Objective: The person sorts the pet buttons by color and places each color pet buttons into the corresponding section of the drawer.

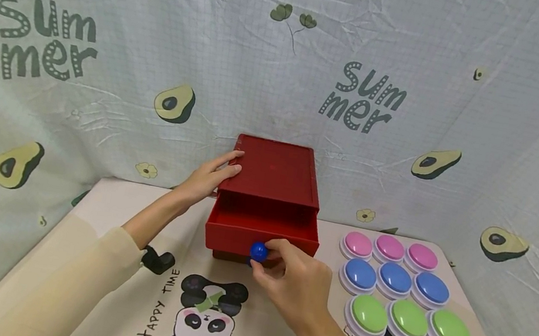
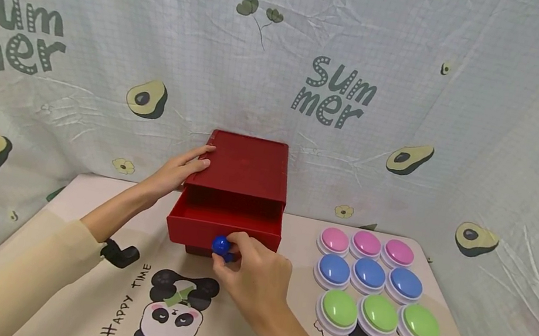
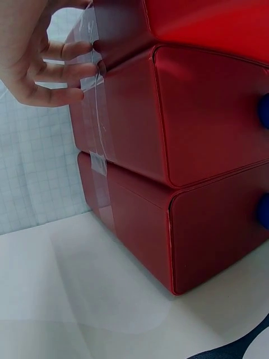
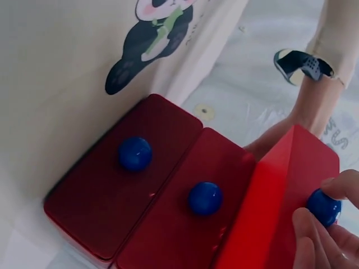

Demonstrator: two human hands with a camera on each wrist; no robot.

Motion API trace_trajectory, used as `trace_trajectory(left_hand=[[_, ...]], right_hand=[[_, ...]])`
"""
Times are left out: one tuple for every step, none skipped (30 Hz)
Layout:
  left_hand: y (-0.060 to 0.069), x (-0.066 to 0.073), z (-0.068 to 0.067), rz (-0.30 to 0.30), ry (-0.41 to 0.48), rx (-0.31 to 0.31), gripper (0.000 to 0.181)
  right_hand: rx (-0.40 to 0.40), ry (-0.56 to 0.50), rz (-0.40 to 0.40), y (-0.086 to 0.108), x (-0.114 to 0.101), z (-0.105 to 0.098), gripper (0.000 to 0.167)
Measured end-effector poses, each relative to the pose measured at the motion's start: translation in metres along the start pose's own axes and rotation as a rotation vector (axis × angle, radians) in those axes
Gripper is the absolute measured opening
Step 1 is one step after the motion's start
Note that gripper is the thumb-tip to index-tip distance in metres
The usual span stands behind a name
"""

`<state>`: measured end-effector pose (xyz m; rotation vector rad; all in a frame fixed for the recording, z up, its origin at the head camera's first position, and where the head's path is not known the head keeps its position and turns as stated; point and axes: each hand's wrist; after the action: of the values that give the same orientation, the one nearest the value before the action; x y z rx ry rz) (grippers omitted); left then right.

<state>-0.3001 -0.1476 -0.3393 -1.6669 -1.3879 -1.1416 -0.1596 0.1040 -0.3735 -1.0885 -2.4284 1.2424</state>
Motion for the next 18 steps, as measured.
trace_trajectory(left_hand=[[0.0, 0.0, 0.0, 0.001, 0.001, -0.002, 0.059], [0.0, 0.0, 0.0, 0.001, 0.004, -0.005, 0.06], [0.0, 0.0, 0.0, 0.001, 0.008, -0.008, 0.06], [0.0, 0.001, 0.0, 0.0, 0.012, -0.01, 0.06], [0.0, 0.001, 0.001, 0.002, 0.016, -0.011, 0.06], [0.0, 0.001, 0.001, 0.003, 0.019, -0.013, 0.06], [0.0, 0.001, 0.001, 0.003, 0.021, -0.014, 0.06], [0.0, 0.001, 0.001, 0.005, 0.023, -0.015, 0.06], [0.0, 0.001, 0.001, 0.007, 0.025, -0.015, 0.06], [0.0, 0.001, 0.001, 0.009, 0.027, -0.015, 0.06], [0.0, 0.001, 0.001, 0.012, 0.027, -0.015, 0.06], [0.0, 0.001, 0.002, 0.013, 0.027, -0.015, 0.06], [0.0, 0.001, 0.002, 0.014, 0.028, -0.014, 0.059], [0.0, 0.001, 0.002, 0.016, 0.029, -0.015, 0.059], [0.0, 0.0, 0.001, 0.018, 0.026, -0.016, 0.059], [0.001, 0.0, 0.001, 0.017, 0.025, -0.017, 0.059], [0.001, 0.0, 0.001, 0.017, 0.023, -0.017, 0.059], [0.001, 0.0, 0.001, 0.016, 0.023, -0.017, 0.059]], right_hand=[[0.009, 0.008, -0.012, 0.001, 0.001, 0.0, 0.039], [0.02, 0.013, -0.024, 0.001, 0.001, 0.0, 0.038], [0.029, 0.018, -0.034, 0.002, 0.002, 0.0, 0.037], [0.037, 0.021, -0.043, 0.003, 0.002, 0.0, 0.035], [0.043, 0.023, -0.049, 0.004, 0.003, 0.0, 0.034], [0.047, 0.023, -0.053, 0.005, 0.003, -0.001, 0.033], [0.048, 0.025, -0.055, 0.006, 0.003, -0.001, 0.033], [0.048, 0.023, -0.055, 0.007, 0.002, -0.002, 0.034], [0.046, 0.023, -0.056, 0.008, 0.002, -0.002, 0.034], [0.045, 0.022, -0.06, 0.009, 0.001, -0.003, 0.035], [0.043, 0.027, -0.063, 0.01, 0.0, -0.003, 0.037], [0.04, 0.03, -0.067, 0.011, -0.001, -0.004, 0.038], [0.036, 0.034, -0.072, 0.012, -0.002, -0.005, 0.038], [0.033, 0.038, -0.081, 0.012, -0.004, -0.006, 0.038], [0.03, 0.048, -0.09, 0.013, -0.006, -0.007, 0.039], [0.026, 0.058, -0.098, 0.014, -0.008, -0.008, 0.04], [0.022, 0.069, -0.107, 0.014, -0.01, -0.009, 0.04], [0.019, 0.076, -0.114, 0.015, -0.012, -0.009, 0.041]])
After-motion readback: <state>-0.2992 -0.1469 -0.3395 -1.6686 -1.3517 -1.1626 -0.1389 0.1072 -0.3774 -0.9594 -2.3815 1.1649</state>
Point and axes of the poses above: each hand's wrist, its own y-axis away from the middle knuckle, its own z-axis out of the palm, x = y × z, and after that the axes turned 6 degrees about -z, right-handed
